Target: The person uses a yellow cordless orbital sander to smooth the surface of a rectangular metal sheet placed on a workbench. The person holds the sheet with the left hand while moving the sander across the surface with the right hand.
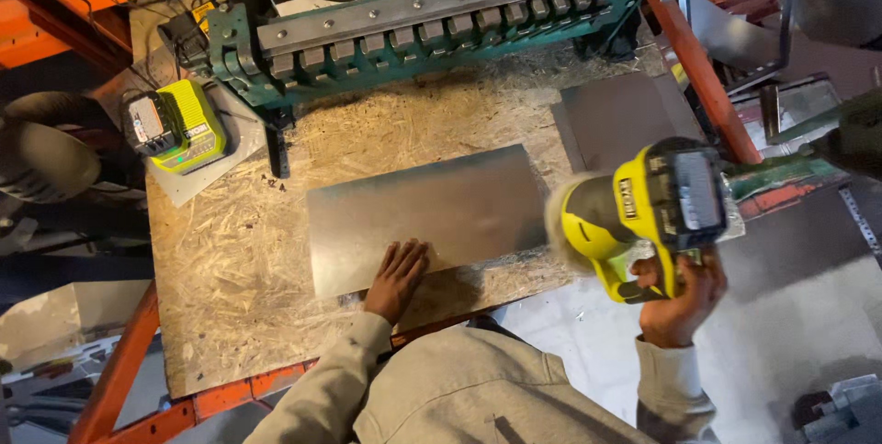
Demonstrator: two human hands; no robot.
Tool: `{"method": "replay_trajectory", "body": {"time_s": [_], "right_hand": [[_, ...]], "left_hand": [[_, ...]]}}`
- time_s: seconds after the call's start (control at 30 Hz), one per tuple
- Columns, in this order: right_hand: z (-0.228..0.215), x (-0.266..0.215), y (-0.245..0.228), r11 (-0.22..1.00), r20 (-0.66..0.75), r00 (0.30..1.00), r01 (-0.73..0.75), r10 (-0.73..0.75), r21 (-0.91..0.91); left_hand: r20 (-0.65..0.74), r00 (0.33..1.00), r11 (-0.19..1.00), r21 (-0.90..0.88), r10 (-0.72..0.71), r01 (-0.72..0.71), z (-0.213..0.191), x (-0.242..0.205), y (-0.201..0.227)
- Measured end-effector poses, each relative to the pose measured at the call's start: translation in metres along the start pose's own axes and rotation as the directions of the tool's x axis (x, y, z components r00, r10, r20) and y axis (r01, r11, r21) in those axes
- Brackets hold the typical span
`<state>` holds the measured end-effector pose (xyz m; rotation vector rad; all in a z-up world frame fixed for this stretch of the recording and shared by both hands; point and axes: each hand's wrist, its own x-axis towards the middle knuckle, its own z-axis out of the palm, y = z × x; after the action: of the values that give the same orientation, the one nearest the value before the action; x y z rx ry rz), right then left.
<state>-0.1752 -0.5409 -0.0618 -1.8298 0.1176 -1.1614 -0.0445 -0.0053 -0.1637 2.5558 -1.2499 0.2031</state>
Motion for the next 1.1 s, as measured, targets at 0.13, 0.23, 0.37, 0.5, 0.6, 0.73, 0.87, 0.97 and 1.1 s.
{"method": "replay_trajectory", "body": {"time_s": [0.13, 0.23, 0.37, 0.5, 0.6, 0.73, 0.87, 0.97, 1.1], "right_hand": [[0.077, 0.022, -0.083, 0.814, -0.202, 0.811, -0.462, 0.548, 0.353], [0.083, 0.007, -0.05, 0.772, -0.185, 0.778, -0.504, 0.601, 0.388], [0.105, -0.008, -0.021, 0.69, -0.159, 0.708, -0.57, 0.688, 0.446], [0.12, -0.015, 0.007, 0.673, 0.032, 0.748, -0.614, 0.663, 0.413], [0.143, -0.031, 0.002, 0.732, 0.013, 0.789, -0.577, 0.615, 0.362], [0.148, -0.041, 0.048, 0.678, 0.118, 0.782, -0.596, 0.612, 0.43], [0.156, -0.034, 0.03, 0.704, 0.21, 0.785, -0.616, 0.582, 0.353], [0.152, -0.051, 0.044, 0.712, 0.232, 0.76, -0.649, 0.607, 0.266], [0.147, -0.046, 0.029, 0.688, 0.272, 0.708, -0.703, 0.652, 0.181]], "left_hand": [[-0.059, 0.989, 0.991, -0.001, -0.134, 0.134, 0.012, 0.022, 0.012], [0.016, 0.991, 0.991, 0.013, -0.13, 0.13, 0.024, 0.023, 0.01], [-0.025, 0.977, 0.976, -0.039, -0.214, 0.213, 0.019, 0.024, 0.009], [0.005, 0.948, 0.942, -0.107, -0.319, 0.318, 0.014, 0.022, -0.009], [0.012, 0.908, 0.899, -0.133, -0.419, 0.417, 0.015, 0.019, -0.022], [0.075, 0.857, 0.853, -0.091, -0.509, 0.514, -0.009, 0.021, -0.027], [0.133, 0.841, 0.841, -0.076, -0.524, 0.536, -0.017, 0.022, -0.03], [0.133, 0.832, 0.838, -0.022, -0.538, 0.545, -0.02, 0.021, -0.034], [0.094, 0.798, 0.802, 0.006, -0.595, 0.597, -0.024, 0.016, -0.042]]}}
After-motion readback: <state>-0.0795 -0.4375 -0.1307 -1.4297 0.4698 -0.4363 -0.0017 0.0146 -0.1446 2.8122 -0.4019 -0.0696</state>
